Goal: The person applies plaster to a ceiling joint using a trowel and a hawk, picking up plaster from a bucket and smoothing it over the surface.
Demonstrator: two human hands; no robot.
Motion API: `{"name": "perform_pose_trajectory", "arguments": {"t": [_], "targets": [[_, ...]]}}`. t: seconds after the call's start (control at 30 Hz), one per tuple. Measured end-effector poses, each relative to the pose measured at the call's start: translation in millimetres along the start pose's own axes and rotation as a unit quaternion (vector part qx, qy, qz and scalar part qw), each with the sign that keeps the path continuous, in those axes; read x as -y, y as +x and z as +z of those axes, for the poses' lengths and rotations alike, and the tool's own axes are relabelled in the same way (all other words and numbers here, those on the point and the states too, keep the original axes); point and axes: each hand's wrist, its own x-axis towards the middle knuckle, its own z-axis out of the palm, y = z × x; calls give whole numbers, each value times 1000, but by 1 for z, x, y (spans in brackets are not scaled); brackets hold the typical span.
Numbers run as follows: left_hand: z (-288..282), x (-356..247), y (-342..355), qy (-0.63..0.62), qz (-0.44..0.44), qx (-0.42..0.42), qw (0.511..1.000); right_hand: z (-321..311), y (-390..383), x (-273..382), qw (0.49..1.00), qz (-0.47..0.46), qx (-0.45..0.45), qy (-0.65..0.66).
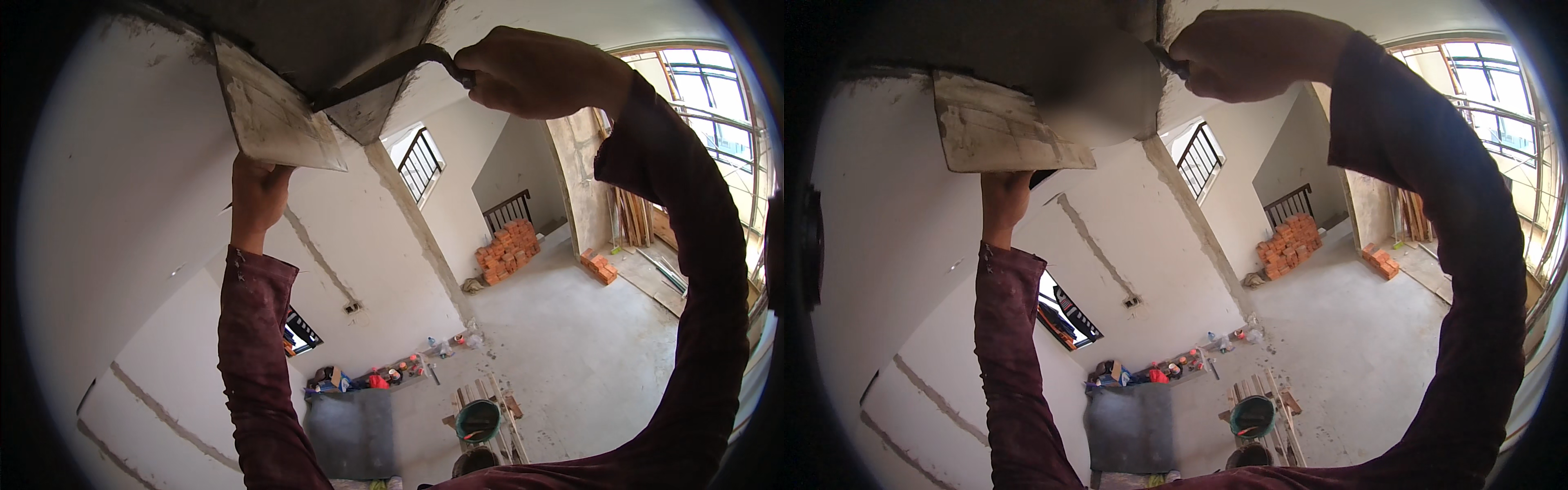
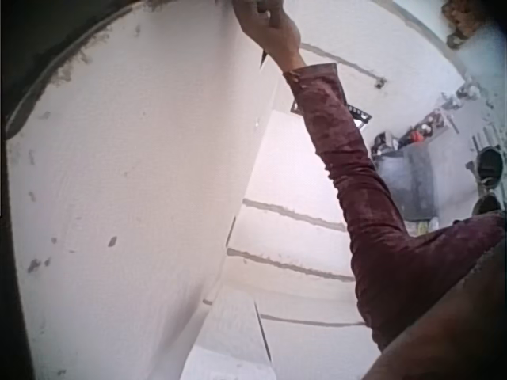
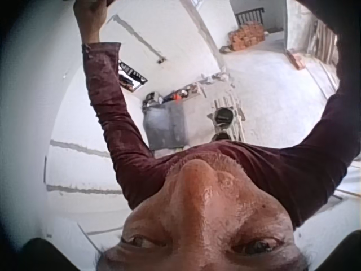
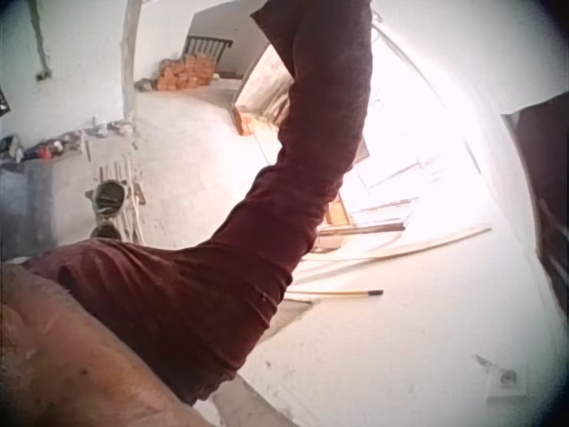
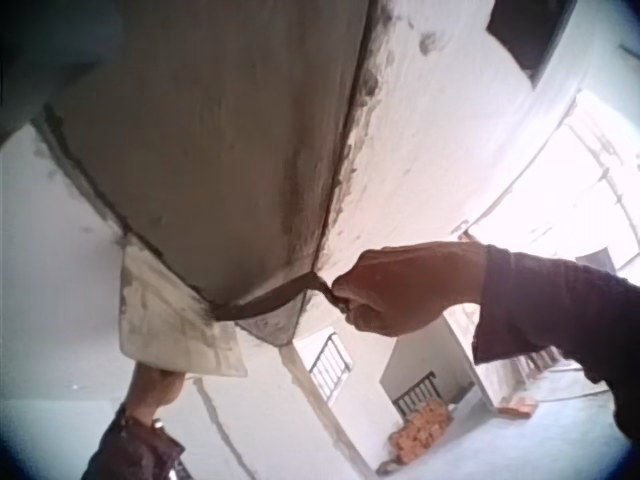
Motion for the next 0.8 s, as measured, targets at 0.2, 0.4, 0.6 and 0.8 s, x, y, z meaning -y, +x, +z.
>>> {"name": "perform_pose_trajectory", "arguments": {"t": [0.2,0.4,0.6,0.8], "targets": [[0,-5,3,-10,-2,24,1000,-3,1,-18,992,-88,-81,-51],[10,-9,4,-80,-33,0,996,-47,-9,10,999,-4,41,6],[-1,-4,1,-3,-5,28,1000,-76,-17,47,992,83,93,29],[11,-5,5,-46,-10,4,999,-100,-40,63,981,159,98,52]]}}
